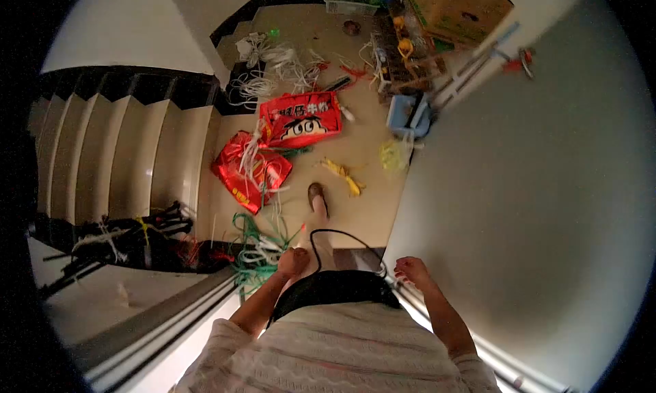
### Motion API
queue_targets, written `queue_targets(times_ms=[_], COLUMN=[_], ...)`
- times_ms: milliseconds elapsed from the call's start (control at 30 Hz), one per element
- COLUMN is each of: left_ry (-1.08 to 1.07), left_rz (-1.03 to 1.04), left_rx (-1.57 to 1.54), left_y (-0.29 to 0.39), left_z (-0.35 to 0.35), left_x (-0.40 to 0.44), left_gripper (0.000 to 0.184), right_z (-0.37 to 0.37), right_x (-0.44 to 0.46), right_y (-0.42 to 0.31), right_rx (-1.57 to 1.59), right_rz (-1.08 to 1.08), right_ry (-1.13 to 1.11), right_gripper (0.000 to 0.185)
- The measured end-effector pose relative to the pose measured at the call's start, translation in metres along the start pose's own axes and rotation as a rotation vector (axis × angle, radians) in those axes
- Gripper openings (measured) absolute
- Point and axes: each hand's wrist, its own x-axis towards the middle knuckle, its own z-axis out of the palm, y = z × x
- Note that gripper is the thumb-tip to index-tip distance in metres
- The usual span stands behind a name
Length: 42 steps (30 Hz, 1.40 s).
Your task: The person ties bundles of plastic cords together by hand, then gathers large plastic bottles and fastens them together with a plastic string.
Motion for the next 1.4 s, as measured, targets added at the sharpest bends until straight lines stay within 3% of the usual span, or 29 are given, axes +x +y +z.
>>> queue_targets(times_ms=[67, 133, 300, 367, 500, 533, 633, 667, 767, 800, 900, 967, 1067, 1167, 1233, 1400], left_ry=[-0.064, -0.298, -0.319, -0.381, -0.358, -0.341, -0.308, -0.303, -0.145, -0.200, -0.095, -0.092, -0.038, -0.107, -0.283, -0.416], left_rz=[0.084, 0.087, 0.121, 0.094, -0.103, -0.104, -0.168, -0.198, -0.286, -0.391, -0.274, -0.321, -0.469, -0.435, -0.268, -0.266], left_rx=[0.207, 0.242, 0.026, 0.032, -0.092, -0.131, -0.199, -0.213, -0.367, -0.422, -0.503, -0.546, -0.532, -0.584, -0.441, -0.471], left_y=[0.003, 0.022, -0.024, -0.007, 0.034, 0.031, 0.026, 0.025, 0.009, -0.009, 0.006, 0.018, 0.067, 0.079, 0.059, 0.069], left_z=[-0.016, -0.076, -0.078, -0.115, -0.180, -0.181, -0.176, -0.173, -0.150, -0.125, -0.131, -0.132, -0.149, -0.114, -0.045, -0.034], left_x=[0.050, 0.084, 0.128, 0.145, 0.165, 0.169, 0.177, 0.179, 0.185, 0.189, 0.189, 0.190, 0.186, 0.202, 0.207, 0.201], left_gripper=[0.028, 0.030, 0.032, 0.034, 0.034, 0.033, 0.031, 0.031, 0.031, 0.032, 0.031, 0.033, 0.037, 0.038, 0.045, 0.056], right_z=[-0.010, -0.012, -0.009, -0.013, -0.032, -0.033, -0.038, -0.035, -0.037, -0.038, -0.035, -0.032, -0.048, -0.058, -0.062, -0.066], right_x=[0.034, 0.061, 0.099, 0.108, 0.145, 0.148, 0.170, 0.169, 0.202, 0.212, 0.237, 0.247, 0.263, 0.260, 0.262, 0.262], right_y=[-0.054, -0.105, -0.205, -0.227, -0.230, -0.244, -0.281, -0.302, -0.315, -0.322, -0.349, -0.371, -0.383, -0.390, -0.383, -0.364], right_rx=[-0.110, -0.175, -0.130, -0.141, -0.697, -0.600, -0.643, -0.663, -0.890, -0.946, -1.126, -1.263, -1.195, -1.248, -1.270, -1.309], right_rz=[0.037, 0.102, 0.030, 0.028, -0.243, -0.110, -0.180, -0.101, -0.264, -0.263, -0.246, -0.208, -0.200, -0.179, -0.211, -0.230], right_ry=[0.001, -0.026, -0.054, -0.064, 0.024, 0.066, 0.046, 0.016, -0.098, -0.161, -0.310, -0.333, -0.368, -0.450, -0.457, -0.523], right_gripper=[0.025, 0.025, 0.022, 0.025, 0.026, 0.024, 0.027, 0.025, 0.026, 0.026, 0.027, 0.027, 0.028, 0.026, 0.027, 0.027])
